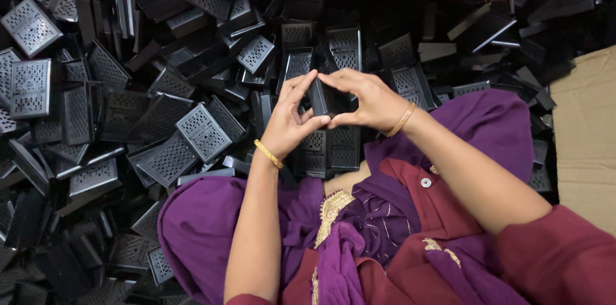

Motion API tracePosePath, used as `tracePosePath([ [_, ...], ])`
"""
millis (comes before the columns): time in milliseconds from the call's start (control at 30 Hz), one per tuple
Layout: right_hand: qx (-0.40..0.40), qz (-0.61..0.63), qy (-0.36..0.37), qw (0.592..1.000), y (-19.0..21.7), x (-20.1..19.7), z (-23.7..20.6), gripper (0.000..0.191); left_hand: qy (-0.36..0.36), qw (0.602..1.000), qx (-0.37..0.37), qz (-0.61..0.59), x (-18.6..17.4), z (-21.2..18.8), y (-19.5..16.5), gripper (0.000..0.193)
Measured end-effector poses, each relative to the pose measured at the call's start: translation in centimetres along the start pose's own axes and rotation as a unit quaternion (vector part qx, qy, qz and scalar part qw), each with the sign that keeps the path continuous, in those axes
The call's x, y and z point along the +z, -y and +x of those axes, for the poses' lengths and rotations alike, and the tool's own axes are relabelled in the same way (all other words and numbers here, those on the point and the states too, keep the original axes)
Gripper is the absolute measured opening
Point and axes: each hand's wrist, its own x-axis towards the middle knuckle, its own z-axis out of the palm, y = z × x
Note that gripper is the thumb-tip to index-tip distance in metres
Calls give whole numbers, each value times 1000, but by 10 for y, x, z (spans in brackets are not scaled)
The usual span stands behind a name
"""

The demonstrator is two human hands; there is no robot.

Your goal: The person sits on the floor and repeatedly picks up small black plastic parts from a pile. They align and snap the parts together by hand, then place the assembled units into a nearby cardboard box. The process continues with multiple parts handled one at a time.

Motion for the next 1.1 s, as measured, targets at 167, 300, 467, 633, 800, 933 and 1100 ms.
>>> tracePosePath([
  [167,15,10,-13,1000,5,-1,-3,84,-83,953,118,265,-2,2,6,57],
  [300,-7,15,-79,997,15,-8,-9,77,-236,965,-71,-92,-19,7,8,35],
  [467,-19,-13,-173,985,28,5,-10,42,-232,958,-82,-145,-22,7,15,42],
  [633,-4,-54,-175,983,33,8,-10,39,-230,952,-97,-179,-19,7,21,48],
  [800,-26,-48,-147,988,36,2,-12,42,-227,950,-99,-189,-18,4,22,50],
  [933,-63,-42,-162,984,36,5,-15,46,-233,957,-74,-155,-17,1,17,49],
  [1100,-15,-50,-146,988,41,10,-16,50,-228,955,-89,-166,-9,-1,12,48],
])
